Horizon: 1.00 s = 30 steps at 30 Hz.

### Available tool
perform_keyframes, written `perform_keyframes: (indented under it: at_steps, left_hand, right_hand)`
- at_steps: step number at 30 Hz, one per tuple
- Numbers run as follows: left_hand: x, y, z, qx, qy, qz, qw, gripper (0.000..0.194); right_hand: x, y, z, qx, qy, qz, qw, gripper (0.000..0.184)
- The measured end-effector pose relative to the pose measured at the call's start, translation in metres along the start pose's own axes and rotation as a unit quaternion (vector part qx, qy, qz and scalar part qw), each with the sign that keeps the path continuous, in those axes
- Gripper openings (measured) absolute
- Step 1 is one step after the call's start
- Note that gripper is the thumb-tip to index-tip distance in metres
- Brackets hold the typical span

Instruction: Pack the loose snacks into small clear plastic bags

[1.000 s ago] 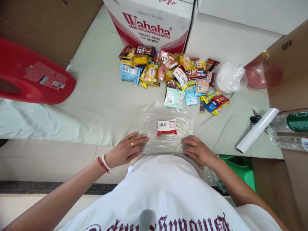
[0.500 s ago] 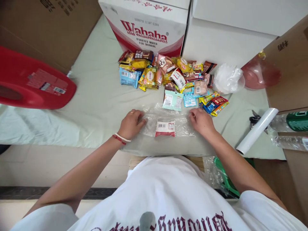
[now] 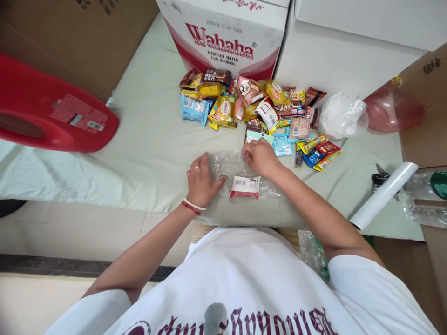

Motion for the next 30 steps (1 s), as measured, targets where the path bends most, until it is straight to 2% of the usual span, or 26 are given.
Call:
perform_keyframes:
  at_steps: [3, 5, 8, 11, 15, 17, 19, 21, 23, 25, 27, 28, 30]
  left_hand:
    - [-0.007, -0.005, 0.001, 0.001, 0.016, 0.005, 1.000, 0.095]
    - [-0.011, -0.006, 0.001, 0.002, 0.018, 0.019, 1.000, 0.088]
    - [-0.016, -0.006, 0.002, -0.015, 0.017, 0.057, 0.998, 0.053]
    - [-0.019, -0.002, 0.008, 0.003, 0.000, 0.086, 0.996, 0.023]
    - [-0.011, 0.012, 0.023, 0.137, 0.011, 0.114, 0.984, 0.013]
    - [-0.002, 0.014, 0.021, 0.249, 0.039, 0.135, 0.958, 0.016]
    - [0.006, 0.009, 0.006, 0.348, 0.045, 0.159, 0.923, 0.022]
    - [0.012, 0.001, -0.021, 0.374, 0.009, 0.172, 0.911, 0.024]
    - [0.017, -0.010, -0.049, 0.314, -0.051, 0.169, 0.933, 0.031]
    - [0.022, -0.020, -0.069, 0.205, -0.103, 0.158, 0.961, 0.039]
    - [0.027, -0.028, -0.079, 0.099, -0.126, 0.148, 0.976, 0.042]
    - [0.029, -0.031, -0.080, 0.058, -0.130, 0.143, 0.980, 0.043]
    - [0.032, -0.033, -0.080, 0.002, -0.127, 0.129, 0.983, 0.041]
  right_hand:
    - [0.025, 0.011, 0.022, 0.016, 0.070, -0.018, 0.997, 0.018]
    - [0.047, 0.003, 0.039, 0.071, 0.092, 0.014, 0.993, 0.022]
    - [0.079, -0.028, 0.060, 0.139, 0.142, 0.087, 0.976, 0.024]
    - [0.101, -0.059, 0.069, 0.111, 0.178, 0.125, 0.970, 0.031]
    - [0.106, -0.075, 0.061, 0.053, 0.138, 0.102, 0.984, 0.042]
    - [0.104, -0.079, 0.058, 0.048, 0.124, 0.090, 0.987, 0.042]
    - [0.102, -0.081, 0.058, 0.041, 0.122, 0.079, 0.989, 0.042]
    - [0.101, -0.080, 0.060, 0.017, 0.122, 0.062, 0.990, 0.041]
    - [0.105, -0.076, 0.060, -0.034, 0.129, 0.046, 0.990, 0.036]
    - [0.114, -0.067, 0.058, -0.112, 0.137, 0.032, 0.984, 0.031]
    - [0.123, -0.049, 0.039, -0.173, 0.073, -0.039, 0.981, 0.030]
    - [0.129, -0.039, 0.023, -0.175, 0.010, -0.097, 0.980, 0.029]
    - [0.145, -0.023, -0.009, -0.114, -0.129, -0.200, 0.964, 0.033]
Point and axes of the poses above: each hand's wrist, its own x-axis away from the middle knuckle, its own y-axis out of the back of the hand, z = x × y, the point moved 7 cm from there along -x, towards the middle knuckle, and after that the axes turned 5 degrees about z, right-handed, at the moved point
